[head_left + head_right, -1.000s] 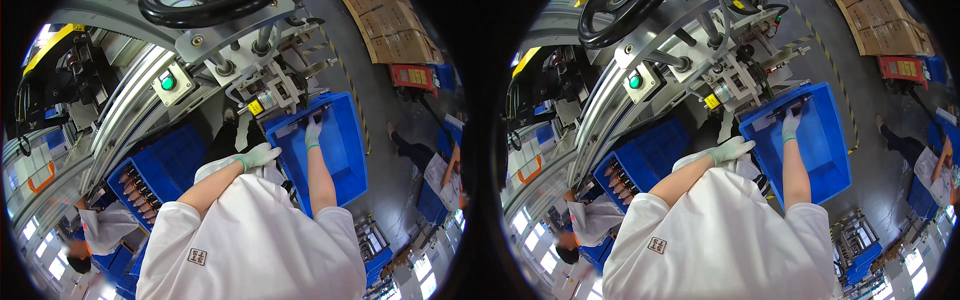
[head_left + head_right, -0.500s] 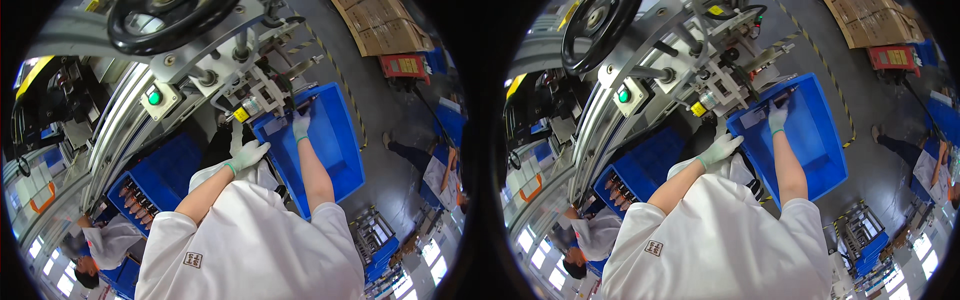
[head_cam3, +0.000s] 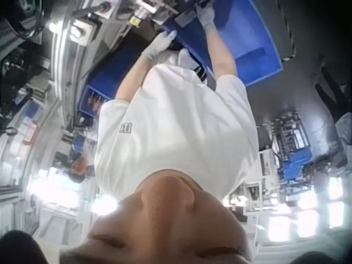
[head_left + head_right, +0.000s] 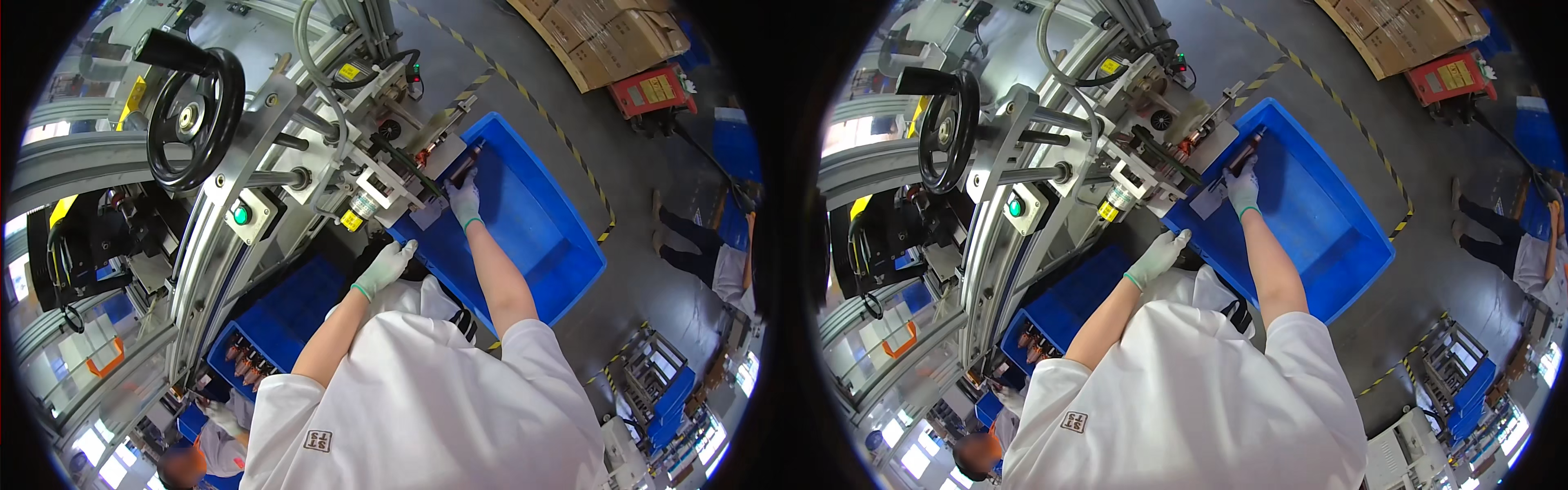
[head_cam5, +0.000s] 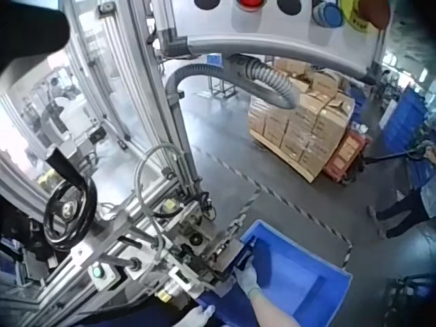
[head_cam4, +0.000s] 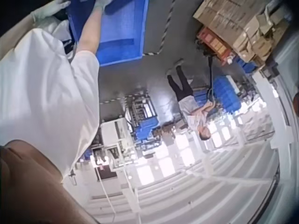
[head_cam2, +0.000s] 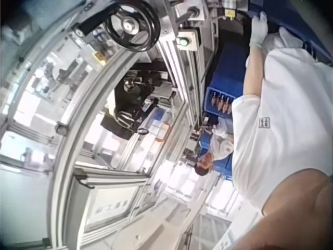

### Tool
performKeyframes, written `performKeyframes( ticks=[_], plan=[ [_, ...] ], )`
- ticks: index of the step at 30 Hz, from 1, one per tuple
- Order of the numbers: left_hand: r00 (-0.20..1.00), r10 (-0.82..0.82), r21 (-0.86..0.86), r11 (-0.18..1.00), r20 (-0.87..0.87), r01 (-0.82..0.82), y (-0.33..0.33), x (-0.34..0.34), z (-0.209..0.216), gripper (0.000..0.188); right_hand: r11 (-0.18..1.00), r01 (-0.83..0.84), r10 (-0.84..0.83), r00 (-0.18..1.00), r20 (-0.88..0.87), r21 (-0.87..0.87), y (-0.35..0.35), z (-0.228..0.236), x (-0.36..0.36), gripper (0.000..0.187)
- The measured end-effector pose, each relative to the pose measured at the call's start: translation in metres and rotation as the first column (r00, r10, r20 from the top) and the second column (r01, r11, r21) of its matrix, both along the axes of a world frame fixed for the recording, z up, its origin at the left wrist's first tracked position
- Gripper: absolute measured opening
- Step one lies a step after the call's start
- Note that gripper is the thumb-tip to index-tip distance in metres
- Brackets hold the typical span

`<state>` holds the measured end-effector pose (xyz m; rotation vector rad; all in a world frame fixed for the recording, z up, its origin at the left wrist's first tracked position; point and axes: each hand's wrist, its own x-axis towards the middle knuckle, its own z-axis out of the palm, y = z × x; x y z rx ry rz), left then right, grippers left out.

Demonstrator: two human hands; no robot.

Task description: The person processes motor armatures by loading them into a machine, running them against a rotating brush, and arranging them in a container. They then carry the filled container to a cart and return with an empty container to process more armatures.

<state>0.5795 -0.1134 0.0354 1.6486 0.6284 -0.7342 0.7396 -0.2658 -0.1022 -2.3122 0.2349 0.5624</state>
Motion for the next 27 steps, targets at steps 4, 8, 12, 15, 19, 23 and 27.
performKeyframes(
  ticks=[4, 8, 12, 15, 19, 23, 27],
  plan=[
    [0.999, 0.011, 0.037, 0.999, -0.039, -0.01, -0.001, 0.008, 0.026, 0.068, 0.998, -0.059, 0.057, 0.997, -0.056, -0.033, 0.006, 0.005, 0.002, 0.089],
    [0.998, 0.064, 0.03, 0.997, -0.002, -0.064, -0.006, 0.003, 0.019, 0.069, 0.997, -0.072, 0.071, 0.993, -0.09, -0.005, 0.006, 0.004, 0.003, 0.089],
    [0.992, 0.117, 0.044, 0.992, 0.048, -0.119, -0.012, -0.008, -0.009, 0.055, 0.994, -0.113, 0.113, 0.993, -0.022, -0.011, -0.001, -0.003, -0.001, 0.087],
    [0.977, 0.202, 0.032, 0.978, 0.066, -0.204, -0.015, -0.019, -0.034, 0.055, 0.981, -0.195, 0.194, 0.981, -0.02, -0.021, -0.006, 0.007, -0.003, 0.086],
    [0.983, 0.182, -0.027, 0.983, 0.028, -0.181, -0.014, -0.018, -0.037, 0.053, 0.93, -0.362, 0.358, 0.932, 0.065, 0.065, -0.03, 0.017, -0.013, 0.079],
    [0.964, 0.233, -0.06, 0.972, 0.13, -0.227, -0.018, -0.021, -0.034, 0.051, 0.897, -0.414, 0.413, 0.91, 0.042, 0.156, -0.041, 0.056, -0.039, 0.067],
    [0.9, 0.295, -0.078, 0.955, 0.321, -0.285, 0.006, -0.039, -0.042, 0.046, 0.854, -0.362, 0.376, 0.926, 0.037, 0.374, -0.026, 0.124, -0.085, 0.047]
  ],
)
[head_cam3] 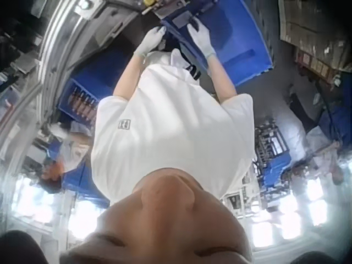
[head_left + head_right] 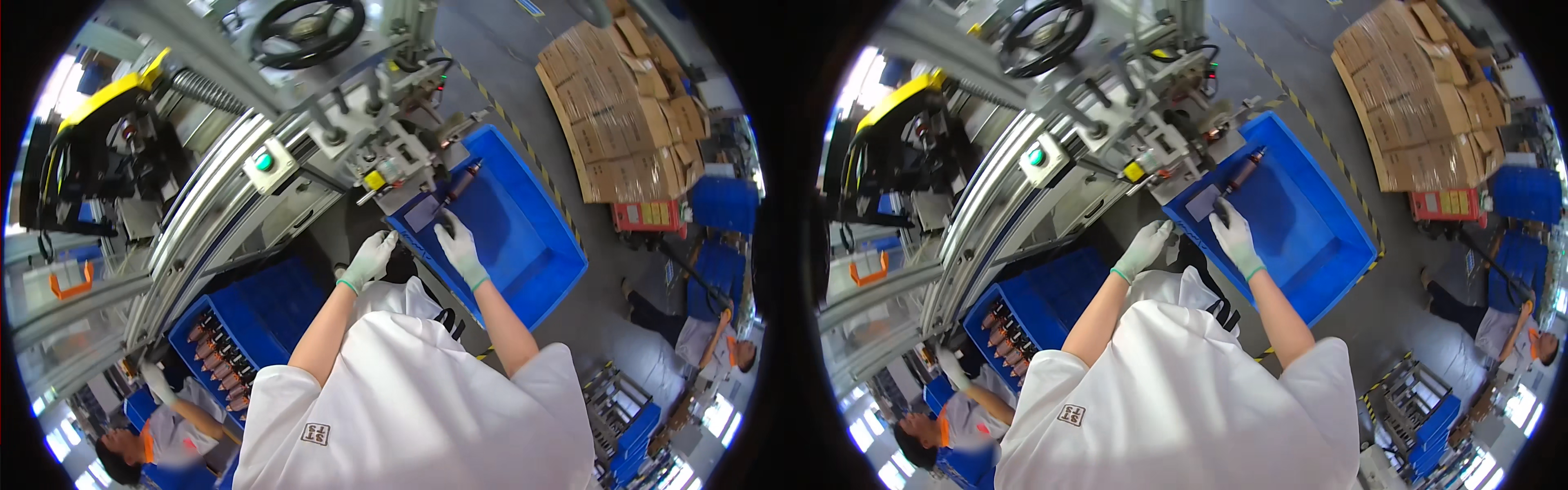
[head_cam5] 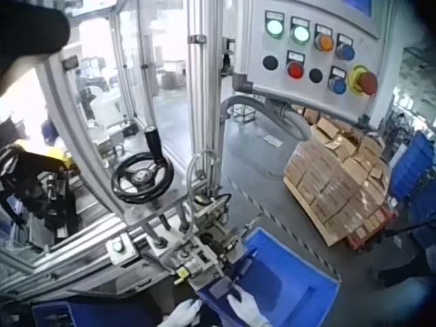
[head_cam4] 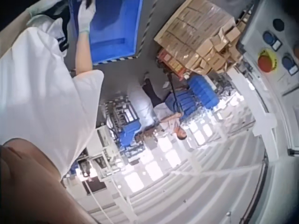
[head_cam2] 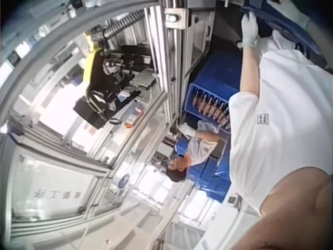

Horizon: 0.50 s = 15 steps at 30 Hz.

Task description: The person processes motor armatures by loading them into a machine, running them against a rotating brush, and arranging them in a container. They then carry the filled container to a cart and return with an empty container to process more armatures.

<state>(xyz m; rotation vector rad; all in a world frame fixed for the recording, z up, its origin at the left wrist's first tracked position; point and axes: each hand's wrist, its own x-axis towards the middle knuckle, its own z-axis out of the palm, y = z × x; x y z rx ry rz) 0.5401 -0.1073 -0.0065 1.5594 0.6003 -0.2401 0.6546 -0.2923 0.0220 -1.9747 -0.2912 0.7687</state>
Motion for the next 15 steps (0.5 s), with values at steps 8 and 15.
performKeyframes(
  ticks=[8, 15],
  plan=[
    [0.953, 0.3, 0.118, 0.948, -0.029, -0.295, 0.089, -0.112, 0.041, 0.049, 0.861, -0.166, 0.134, 0.986, 0.1, 0.481, 0.116, 0.091, -0.117, 0.024],
    [0.62, 0.784, 0.324, 0.589, -0.008, -0.741, 0.128, -0.298, 0.045, 0.045, 0.623, -0.687, 0.192, 0.598, 0.778, 0.374, 0.298, 0.183, -0.147, 0.035]
  ],
)
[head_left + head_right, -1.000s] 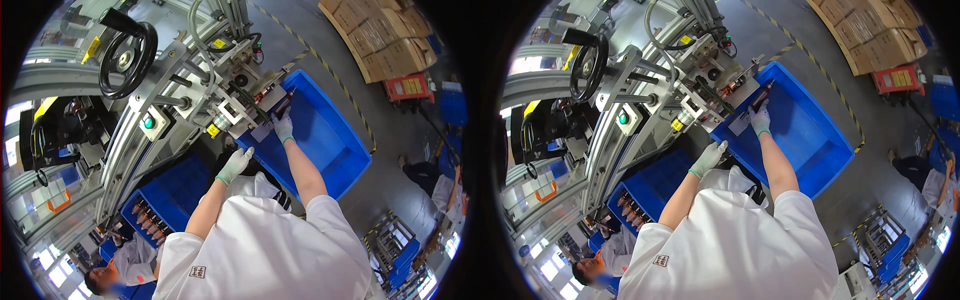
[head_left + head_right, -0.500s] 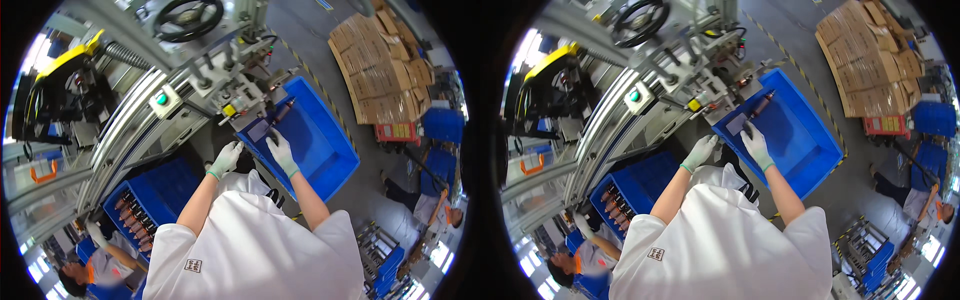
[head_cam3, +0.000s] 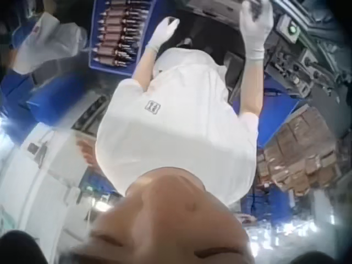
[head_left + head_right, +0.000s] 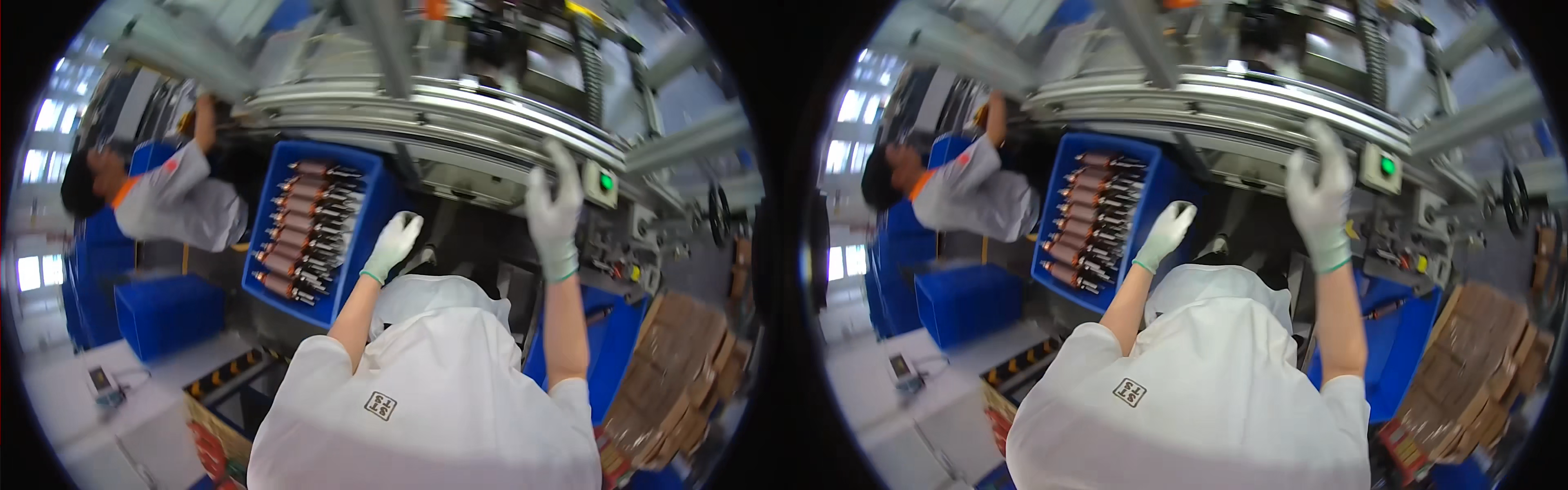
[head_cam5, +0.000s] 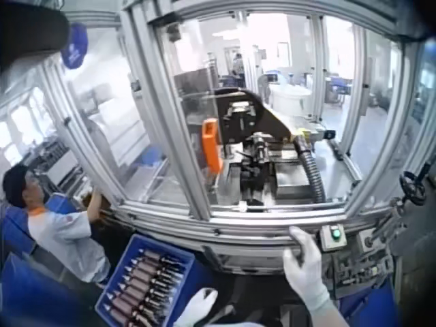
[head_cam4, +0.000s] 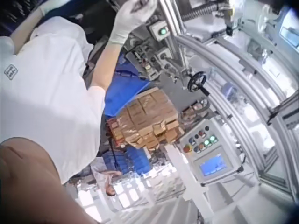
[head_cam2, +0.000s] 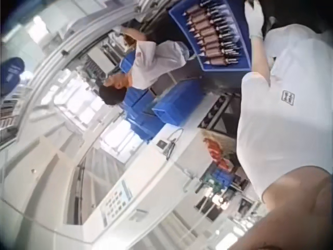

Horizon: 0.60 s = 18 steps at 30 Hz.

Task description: The person processes motor armatures by loading them into a machine, running them against a rotating brush, and arranging them in a container. They then carry the filled container to a cart and return with an empty container to process more armatures.

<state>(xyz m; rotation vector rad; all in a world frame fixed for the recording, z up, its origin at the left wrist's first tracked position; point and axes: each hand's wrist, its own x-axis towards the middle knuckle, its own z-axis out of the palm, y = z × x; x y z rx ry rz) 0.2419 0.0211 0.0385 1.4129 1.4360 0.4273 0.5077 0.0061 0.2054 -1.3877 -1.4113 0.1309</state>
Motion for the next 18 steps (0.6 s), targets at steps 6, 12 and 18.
performKeyframes(
  ticks=[6, 12, 18],
  plan=[
    [0.769, 0.635, 0.322, 0.745, -0.074, -0.584, -0.021, -0.143, 0.014, 0.05, 0.821, 0.385, -0.085, 0.813, 0.576, -0.421, 0.132, -0.03, 0.066, 0.046],
    [0.224, 0.774, 0.418, 0.532, -0.592, -0.736, -0.039, -0.228, -0.013, 0.066, 0.534, 0.5, -0.027, 0.816, 0.578, -0.681, 0.144, -0.012, 0.063, 0.056],
    [0.416, 0.503, 0.134, 0.744, -0.758, -0.655, -0.018, -0.265, -0.023, 0.077, 0.647, 0.426, -0.094, 0.868, 0.488, -0.633, 0.138, -0.008, 0.043, 0.06]
  ],
)
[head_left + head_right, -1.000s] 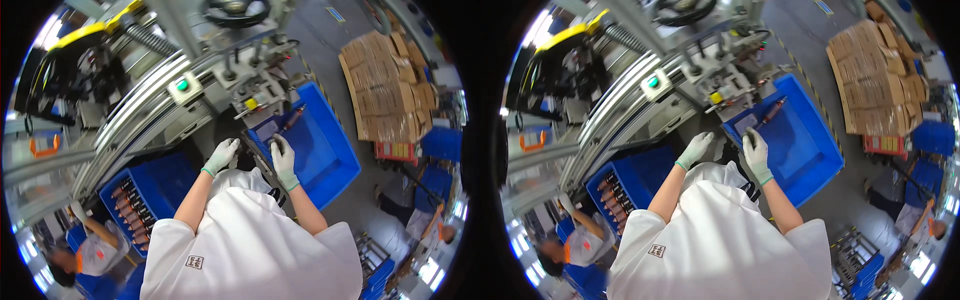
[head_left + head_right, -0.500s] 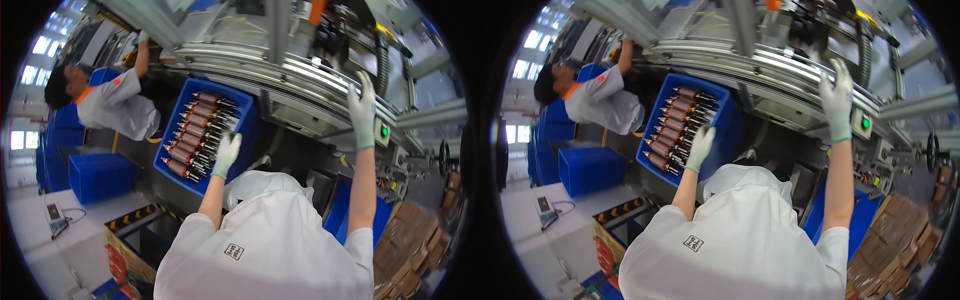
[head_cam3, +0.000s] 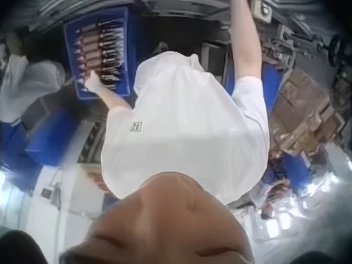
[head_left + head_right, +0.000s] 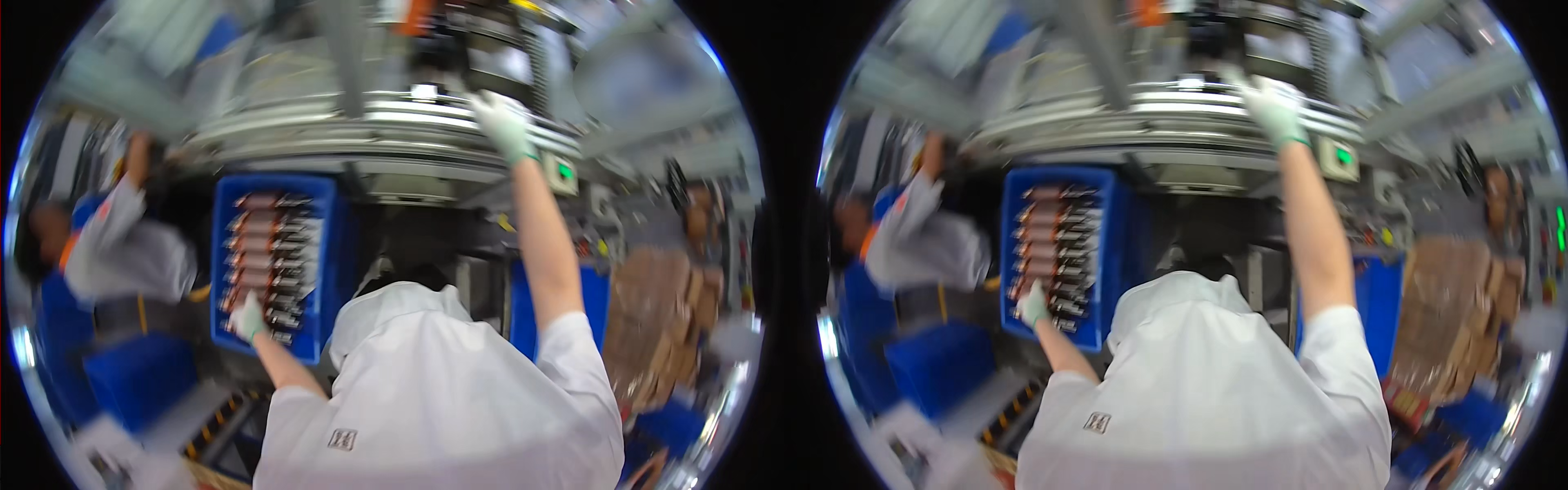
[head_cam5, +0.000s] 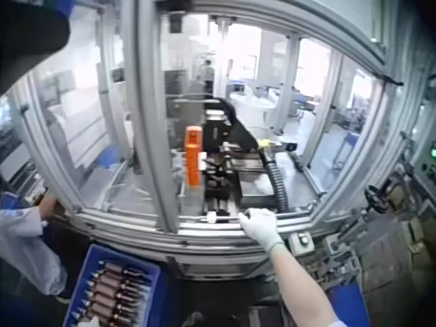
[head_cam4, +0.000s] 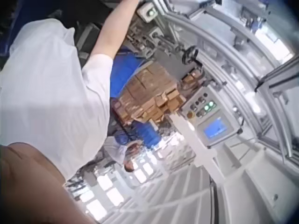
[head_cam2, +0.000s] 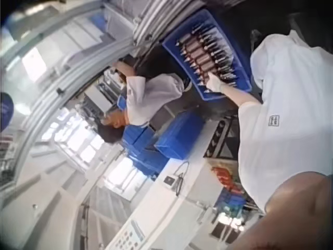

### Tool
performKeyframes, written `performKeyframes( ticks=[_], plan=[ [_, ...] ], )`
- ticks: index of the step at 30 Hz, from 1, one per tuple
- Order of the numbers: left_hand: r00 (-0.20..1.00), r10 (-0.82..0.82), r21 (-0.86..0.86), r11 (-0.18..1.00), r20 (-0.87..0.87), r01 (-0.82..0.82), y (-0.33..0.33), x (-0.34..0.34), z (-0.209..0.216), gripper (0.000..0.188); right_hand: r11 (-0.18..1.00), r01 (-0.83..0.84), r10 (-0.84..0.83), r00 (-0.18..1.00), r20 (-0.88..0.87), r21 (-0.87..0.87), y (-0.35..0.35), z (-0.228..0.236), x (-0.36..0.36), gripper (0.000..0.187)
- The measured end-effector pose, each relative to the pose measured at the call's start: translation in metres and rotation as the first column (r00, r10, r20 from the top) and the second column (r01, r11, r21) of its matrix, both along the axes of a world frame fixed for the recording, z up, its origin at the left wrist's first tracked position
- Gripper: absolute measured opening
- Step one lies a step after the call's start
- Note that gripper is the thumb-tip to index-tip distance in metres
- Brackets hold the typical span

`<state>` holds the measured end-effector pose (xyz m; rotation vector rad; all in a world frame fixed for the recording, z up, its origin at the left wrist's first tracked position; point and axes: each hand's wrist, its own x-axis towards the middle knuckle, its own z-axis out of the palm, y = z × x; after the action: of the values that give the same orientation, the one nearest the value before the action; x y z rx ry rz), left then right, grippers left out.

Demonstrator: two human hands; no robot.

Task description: The person processes motor armatures by loading them into a machine, running them against a rotating brush, and arranging them in a container. They then carry the filled container to a cart and return with an empty container to process more armatures.

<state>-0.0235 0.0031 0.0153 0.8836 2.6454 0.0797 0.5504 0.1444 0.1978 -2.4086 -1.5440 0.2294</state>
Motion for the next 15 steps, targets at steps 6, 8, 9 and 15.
performKeyframes(
  ticks=[6, 8, 9, 15],
  plan=[
    [0.687, -0.042, 0.426, 0.812, 0.725, -0.4, -0.02, 0.003, 0.015, 0.039, 1.0, -0.001, 0.003, 0.994, 0.113, -0.012, 0.007, 0.0, 0.003, 0.058],
    [0.523, -0.107, 0.401, 0.773, 0.846, -0.491, -0.027, 0.042, 0.063, 0.048, 0.996, 0.039, -0.031, 0.995, 0.099, -0.084, 0.011, -0.003, 0.005, 0.053],
    [0.449, -0.182, 0.424, 0.737, 0.875, -0.527, -0.029, 0.041, 0.065, 0.049, 0.996, 0.038, -0.03, 0.995, 0.091, -0.079, 0.009, -0.003, 0.008, 0.053],
    [-0.353, -0.33, 0.045, 0.783, 0.875, -0.621, 0.002, 0.147, 0.105, 0.049, 0.993, 0.041, -0.038, 0.999, 0.029, -0.112, -0.006, 0.006, 0.017, 0.048]
  ],
)
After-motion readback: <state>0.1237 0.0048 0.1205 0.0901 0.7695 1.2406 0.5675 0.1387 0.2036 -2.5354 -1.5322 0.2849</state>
